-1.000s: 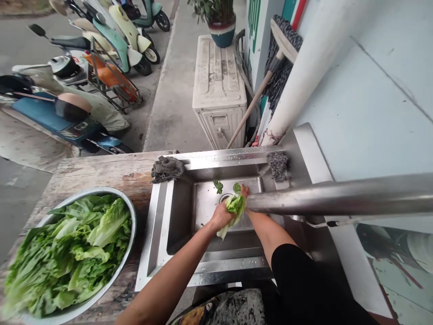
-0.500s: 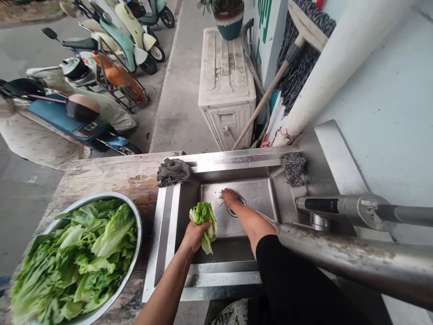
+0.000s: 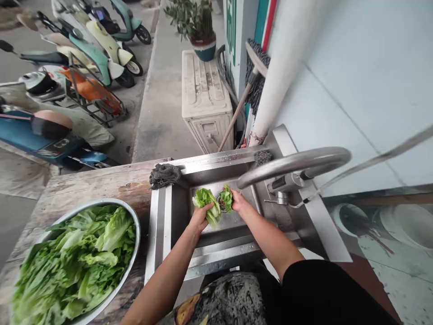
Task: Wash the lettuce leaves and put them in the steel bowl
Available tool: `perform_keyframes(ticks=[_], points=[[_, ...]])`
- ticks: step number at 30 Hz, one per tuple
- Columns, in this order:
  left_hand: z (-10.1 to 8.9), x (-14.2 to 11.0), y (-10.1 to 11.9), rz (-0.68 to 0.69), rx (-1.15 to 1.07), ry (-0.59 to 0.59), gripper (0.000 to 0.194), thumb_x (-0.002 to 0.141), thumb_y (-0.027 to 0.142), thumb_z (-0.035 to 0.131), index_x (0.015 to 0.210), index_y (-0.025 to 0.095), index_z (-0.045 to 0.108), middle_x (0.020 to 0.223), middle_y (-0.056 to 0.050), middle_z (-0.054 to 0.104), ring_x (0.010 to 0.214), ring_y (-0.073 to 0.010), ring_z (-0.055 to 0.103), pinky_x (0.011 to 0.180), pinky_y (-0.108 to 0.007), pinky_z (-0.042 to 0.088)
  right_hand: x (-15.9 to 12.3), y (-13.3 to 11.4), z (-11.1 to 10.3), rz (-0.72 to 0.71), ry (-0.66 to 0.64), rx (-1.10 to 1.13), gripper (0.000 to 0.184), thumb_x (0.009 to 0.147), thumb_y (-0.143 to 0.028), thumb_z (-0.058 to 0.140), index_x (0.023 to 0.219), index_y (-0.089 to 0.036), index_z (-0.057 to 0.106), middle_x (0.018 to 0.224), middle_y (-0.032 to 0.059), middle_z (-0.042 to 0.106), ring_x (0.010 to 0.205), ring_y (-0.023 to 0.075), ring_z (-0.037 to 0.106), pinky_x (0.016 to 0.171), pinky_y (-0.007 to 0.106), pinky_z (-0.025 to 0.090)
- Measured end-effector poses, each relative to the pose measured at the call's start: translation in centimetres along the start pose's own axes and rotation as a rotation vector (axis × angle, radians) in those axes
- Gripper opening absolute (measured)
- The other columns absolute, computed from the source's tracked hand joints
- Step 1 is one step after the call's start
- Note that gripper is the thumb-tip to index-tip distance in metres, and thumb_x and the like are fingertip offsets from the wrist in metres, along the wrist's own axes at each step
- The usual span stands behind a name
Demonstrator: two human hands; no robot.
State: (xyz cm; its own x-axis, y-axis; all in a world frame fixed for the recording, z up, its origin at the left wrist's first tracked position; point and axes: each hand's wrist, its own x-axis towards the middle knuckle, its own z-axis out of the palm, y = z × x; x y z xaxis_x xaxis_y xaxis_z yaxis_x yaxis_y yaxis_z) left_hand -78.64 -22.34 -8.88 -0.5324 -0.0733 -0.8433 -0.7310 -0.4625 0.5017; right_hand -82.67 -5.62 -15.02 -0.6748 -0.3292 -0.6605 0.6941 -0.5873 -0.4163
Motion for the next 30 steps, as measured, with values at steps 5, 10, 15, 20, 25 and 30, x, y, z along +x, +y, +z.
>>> perform_keyframes(ticks=[5, 10, 15, 20, 25, 30], points=[[5.5, -0.6, -0.2, -0.013, 0.071, -0.186, 0.042, 0.066, 0.007, 0.09, 0.103, 0.013, 0.071, 0.09, -0.006, 0.079, 0.078, -0.0221, 0.078, 0.089, -0.038, 0.066, -4.5, -2.1, -0.3, -0.035, 0.116, 0.064, 0.01, 0.093, -0.028, 0.071, 0.093, -0.018, 0.071, 0.088, 0.0097, 0.078, 0.099, 0.0279, 0.078, 0.086, 0.037, 0.066], [8.2, -1.3, -0.6, -0.078, 0.078, -0.415, 0.056, 0.07, 0.026, 0.102, 0.115, 0.013, 0.072, 0.103, -0.011, 0.081, 0.094, -0.0249, 0.079, 0.096, -0.039, 0.065, -7.6, -3.0, -1.2, -0.233, 0.179, 0.062, 0.015, 0.093, -0.033, 0.074, 0.089, -0.019, 0.071, 0.092, 0.0077, 0.078, 0.105, 0.0264, 0.076, 0.093, 0.035, 0.063], [9.0, -1.4, -0.8, -0.093, 0.096, -0.412, 0.05, 0.069, 0.015, 0.1, 0.11, 0.012, 0.072, 0.099, -0.01, 0.08, 0.09, -0.0249, 0.079, 0.1, -0.043, 0.064, -8.7, -3.5, -2.0, -0.326, 0.297, 0.028, 0.018, 0.081, -0.022, 0.081, 0.098, -0.018, 0.077, 0.091, 0.0042, 0.077, 0.086, 0.0187, 0.071, 0.079, 0.027, 0.057], [8.4, -2.2, 0.2, -0.144, 0.087, -0.437, 0.038, 0.083, 0.02, 0.093, 0.114, 0.011, 0.072, 0.101, -0.013, 0.081, 0.091, -0.028, 0.081, 0.099, -0.048, 0.065, -9.3, -3.8, -1.9, -0.335, 0.181, -0.128, 0.03, 0.08, -0.036, 0.089, 0.103, -0.018, 0.081, 0.1, 0.0066, 0.079, 0.09, 0.0202, 0.071, 0.079, 0.029, 0.056], [7.9, -2.6, 0.9, -0.12, 0.056, -0.429, 0.042, 0.08, 0.018, 0.094, 0.115, 0.012, 0.072, 0.101, -0.013, 0.081, 0.092, -0.0276, 0.081, 0.101, -0.045, 0.065, -8.9, -4.1, -1.0, -0.339, 0.213, -0.081, 0.018, 0.076, -0.023, 0.083, 0.092, -0.017, 0.079, 0.099, 0.0081, 0.081, 0.099, 0.0259, 0.075, 0.09, 0.034, 0.061], [6.8, -2.1, 1.7, -0.085, 0.075, -0.478, 0.047, 0.071, 0.016, 0.098, 0.11, 0.011, 0.073, 0.1, -0.013, 0.081, 0.094, -0.0283, 0.081, 0.104, -0.045, 0.064, -7.6, -4.8, -1.0, -0.181, 0.166, 0.075, 0.012, 0.089, -0.031, 0.069, 0.088, -0.019, 0.071, 0.09, 0.0135, 0.078, 0.105, 0.0316, 0.078, 0.091, 0.044, 0.065]])
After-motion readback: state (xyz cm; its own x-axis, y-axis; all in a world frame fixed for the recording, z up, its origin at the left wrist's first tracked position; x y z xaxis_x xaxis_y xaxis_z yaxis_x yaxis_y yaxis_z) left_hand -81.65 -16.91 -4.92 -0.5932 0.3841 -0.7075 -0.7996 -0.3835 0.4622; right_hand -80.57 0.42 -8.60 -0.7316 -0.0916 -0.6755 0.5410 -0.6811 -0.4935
